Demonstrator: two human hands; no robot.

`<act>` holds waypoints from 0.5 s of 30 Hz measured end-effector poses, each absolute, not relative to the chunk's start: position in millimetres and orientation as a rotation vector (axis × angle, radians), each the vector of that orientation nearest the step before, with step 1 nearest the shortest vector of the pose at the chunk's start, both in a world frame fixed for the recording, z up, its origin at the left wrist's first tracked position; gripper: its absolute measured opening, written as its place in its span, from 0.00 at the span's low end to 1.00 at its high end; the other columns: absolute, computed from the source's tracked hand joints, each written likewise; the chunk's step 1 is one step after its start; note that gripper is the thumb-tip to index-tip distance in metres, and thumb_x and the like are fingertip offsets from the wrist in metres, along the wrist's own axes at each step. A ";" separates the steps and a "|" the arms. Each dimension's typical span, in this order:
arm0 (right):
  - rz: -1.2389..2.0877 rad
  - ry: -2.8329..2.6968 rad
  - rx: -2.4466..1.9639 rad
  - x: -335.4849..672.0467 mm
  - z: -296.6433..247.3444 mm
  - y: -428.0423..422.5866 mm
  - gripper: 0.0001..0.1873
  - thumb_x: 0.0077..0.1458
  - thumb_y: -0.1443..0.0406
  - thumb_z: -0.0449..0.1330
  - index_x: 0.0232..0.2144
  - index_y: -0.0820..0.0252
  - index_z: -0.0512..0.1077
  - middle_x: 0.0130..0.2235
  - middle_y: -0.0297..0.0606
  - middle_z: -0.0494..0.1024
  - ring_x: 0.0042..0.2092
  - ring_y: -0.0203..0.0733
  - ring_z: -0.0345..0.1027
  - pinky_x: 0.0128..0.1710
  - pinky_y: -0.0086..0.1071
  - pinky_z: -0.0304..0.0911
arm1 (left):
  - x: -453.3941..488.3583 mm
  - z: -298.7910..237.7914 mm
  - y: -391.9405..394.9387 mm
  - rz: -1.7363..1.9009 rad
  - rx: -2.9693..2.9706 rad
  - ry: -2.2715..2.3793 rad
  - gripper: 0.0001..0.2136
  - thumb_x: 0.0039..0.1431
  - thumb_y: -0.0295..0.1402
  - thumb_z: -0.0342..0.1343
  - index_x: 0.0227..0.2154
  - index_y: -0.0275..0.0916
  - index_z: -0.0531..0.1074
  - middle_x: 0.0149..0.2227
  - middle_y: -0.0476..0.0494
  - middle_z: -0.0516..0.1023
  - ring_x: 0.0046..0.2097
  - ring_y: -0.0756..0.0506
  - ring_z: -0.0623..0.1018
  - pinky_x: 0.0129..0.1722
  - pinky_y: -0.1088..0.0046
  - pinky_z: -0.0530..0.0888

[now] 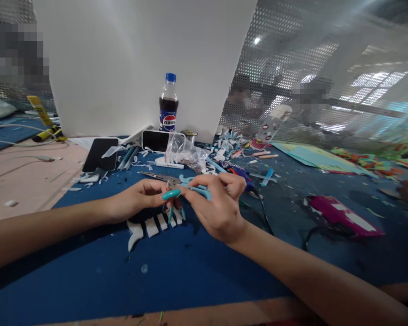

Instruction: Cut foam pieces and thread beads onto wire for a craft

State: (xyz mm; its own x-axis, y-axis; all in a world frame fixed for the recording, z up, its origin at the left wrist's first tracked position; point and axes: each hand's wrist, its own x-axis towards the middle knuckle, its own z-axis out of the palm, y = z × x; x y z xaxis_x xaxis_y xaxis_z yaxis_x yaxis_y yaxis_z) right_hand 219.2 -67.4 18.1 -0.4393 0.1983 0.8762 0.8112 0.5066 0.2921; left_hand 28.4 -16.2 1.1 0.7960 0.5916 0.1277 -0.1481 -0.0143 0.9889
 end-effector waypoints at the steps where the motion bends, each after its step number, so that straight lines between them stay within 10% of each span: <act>1: -0.932 -1.914 -0.837 218.9 18.0 -67.9 0.05 0.50 0.68 0.62 0.23 0.57 0.73 0.31 0.37 0.70 0.38 0.42 0.52 0.36 0.36 0.51 | 28.1 0.2 -16.1 0.627 1.468 0.385 0.11 0.54 0.39 0.57 0.24 0.36 0.73 0.30 0.49 0.73 0.34 0.51 0.70 0.38 0.77 0.65; 15: -0.723 -1.903 -1.087 222.4 18.2 -59.1 0.07 0.52 0.64 0.60 0.35 0.59 0.69 0.34 0.40 0.70 0.37 0.43 0.61 0.36 0.36 0.54 | 28.9 5.6 -17.5 0.617 1.378 0.451 0.12 0.49 0.40 0.60 0.22 0.36 0.74 0.24 0.51 0.71 0.28 0.53 0.68 0.33 0.78 0.66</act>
State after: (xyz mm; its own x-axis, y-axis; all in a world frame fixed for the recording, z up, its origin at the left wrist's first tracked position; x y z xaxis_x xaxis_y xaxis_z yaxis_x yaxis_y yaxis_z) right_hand 222.4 -59.1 18.2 -0.3014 0.4173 0.8573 0.8812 0.4653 0.0833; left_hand 28.9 -17.5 5.6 0.7640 0.6427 0.0579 -0.1399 0.0775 0.9871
